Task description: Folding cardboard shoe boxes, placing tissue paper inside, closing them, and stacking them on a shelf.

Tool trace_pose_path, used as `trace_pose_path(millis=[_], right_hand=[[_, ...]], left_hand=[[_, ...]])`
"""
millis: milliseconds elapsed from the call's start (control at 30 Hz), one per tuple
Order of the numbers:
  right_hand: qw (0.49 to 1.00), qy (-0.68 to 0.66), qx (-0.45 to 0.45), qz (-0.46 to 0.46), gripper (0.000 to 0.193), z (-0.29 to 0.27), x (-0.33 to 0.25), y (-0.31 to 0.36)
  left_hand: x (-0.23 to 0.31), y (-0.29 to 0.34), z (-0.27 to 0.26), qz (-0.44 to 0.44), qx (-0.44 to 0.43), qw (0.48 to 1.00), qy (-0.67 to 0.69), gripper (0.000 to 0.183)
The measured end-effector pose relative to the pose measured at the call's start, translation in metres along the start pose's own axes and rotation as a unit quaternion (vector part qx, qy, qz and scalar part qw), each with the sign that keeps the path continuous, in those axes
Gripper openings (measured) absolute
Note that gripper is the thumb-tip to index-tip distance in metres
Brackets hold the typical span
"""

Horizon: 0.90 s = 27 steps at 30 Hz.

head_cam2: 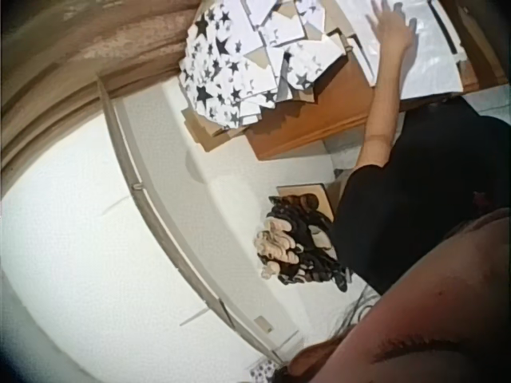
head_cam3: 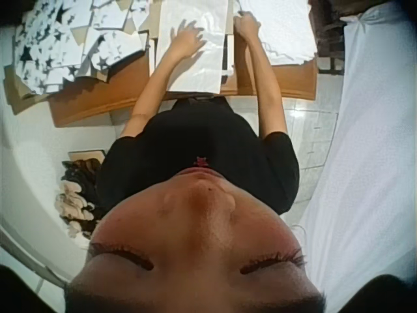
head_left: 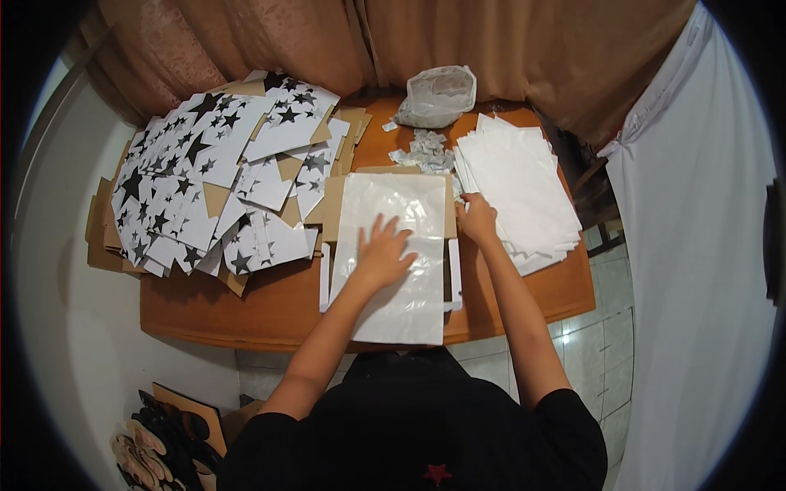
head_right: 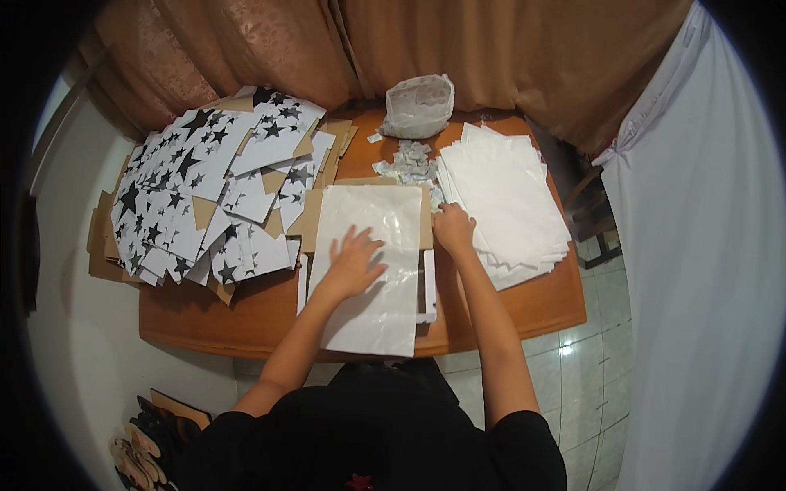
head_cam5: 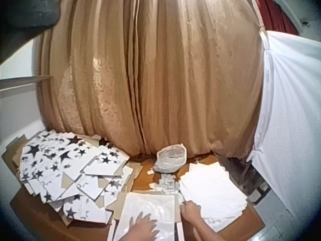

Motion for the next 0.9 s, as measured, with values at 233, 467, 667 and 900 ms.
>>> trace_pose_path(millis=[233, 467, 667, 900], right_hand=[[0.988, 0.107, -0.044, -0.099, 0.025, 0.066, 0.01, -0.038], [0.986, 0.135, -0.003, -0.093, 0.017, 0.082, 0.024, -0.049], [0.992, -0.019, 0.087, -0.089, 0.031, 0.057, 0.026, -0.045], [0.934, -0.304, 0.181, 0.044, 0.029, -0.015, -0.011, 0.006]], left_hand=[[0.034, -0.065, 0.06, 0.066, -0.039, 0.994, -0.077, 0.058], [0.033, -0.062, 0.064, 0.009, -0.041, 0.998, -0.053, 0.057], [0.033, -0.058, 0.05, 0.019, 0.004, 1.0, 0.008, 0.054], [-0.01, -0.014, 0.007, 0.017, 0.091, 0.989, 0.115, 0.043]])
Point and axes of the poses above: each hand's wrist, its own y-axis away from the middle knuckle, its own z-axis out of the palm, x = y × z, the point moved 4 cm from there along -y, towards the middle knuckle, and after that the axes turned 7 degrees about x, right-handed, at the moved point
